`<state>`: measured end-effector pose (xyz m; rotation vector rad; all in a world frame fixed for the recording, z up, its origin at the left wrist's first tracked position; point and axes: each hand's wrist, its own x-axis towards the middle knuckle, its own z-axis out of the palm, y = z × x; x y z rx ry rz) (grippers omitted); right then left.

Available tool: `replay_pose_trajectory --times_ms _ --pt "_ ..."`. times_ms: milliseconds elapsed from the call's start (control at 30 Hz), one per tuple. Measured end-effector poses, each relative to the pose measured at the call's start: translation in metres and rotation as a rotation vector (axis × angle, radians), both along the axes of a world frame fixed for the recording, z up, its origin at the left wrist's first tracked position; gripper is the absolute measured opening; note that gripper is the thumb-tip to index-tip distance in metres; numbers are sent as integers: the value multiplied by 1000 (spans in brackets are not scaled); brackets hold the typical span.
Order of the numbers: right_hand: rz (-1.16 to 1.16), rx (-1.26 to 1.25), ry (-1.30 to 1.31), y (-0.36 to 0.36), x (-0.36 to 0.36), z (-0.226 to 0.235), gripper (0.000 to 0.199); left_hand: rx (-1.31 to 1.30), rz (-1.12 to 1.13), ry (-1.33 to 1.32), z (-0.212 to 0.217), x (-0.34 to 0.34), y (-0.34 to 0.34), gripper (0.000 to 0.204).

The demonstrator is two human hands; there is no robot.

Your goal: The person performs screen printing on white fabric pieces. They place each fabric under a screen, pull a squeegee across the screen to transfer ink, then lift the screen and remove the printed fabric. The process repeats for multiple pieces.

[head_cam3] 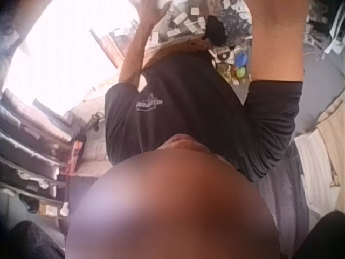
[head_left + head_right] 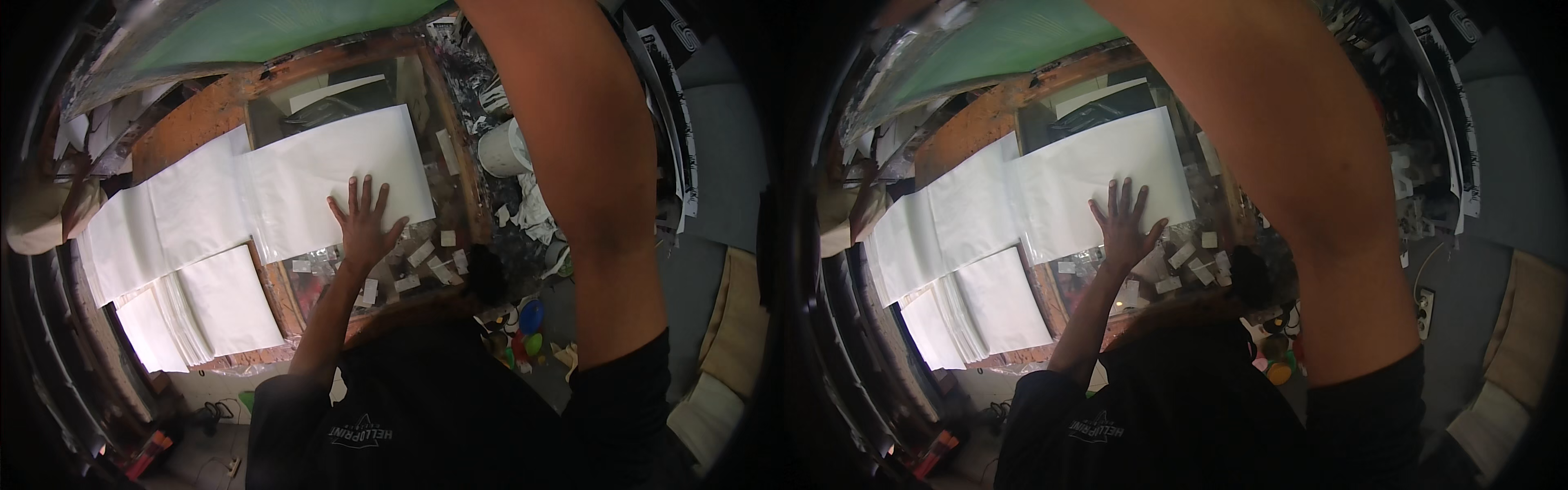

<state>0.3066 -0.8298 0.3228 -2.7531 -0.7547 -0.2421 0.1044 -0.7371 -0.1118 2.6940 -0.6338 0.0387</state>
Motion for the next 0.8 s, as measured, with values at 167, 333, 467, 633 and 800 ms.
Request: replay_pose_trajectory --times_ms 167,333,467,633,800 --pt "-126 -89 -49 11 8 -10 55 -16 -19 -14 -5 0 -1 74" --pt "50 50 119 -8 -20 2 49 3 -21 -8 -5 -2 0 75" --pt "6 102 48 0 -18 -18 51 -45 -35 -52 -8 -4 2 74" --pt "-71 56 16 3 -22 -20 55 -64 -69 -61 -10 -4 7 73" --pt "-152 78 41 1 -33 -22 47 -172 -40 -47 2 -5 4 68"
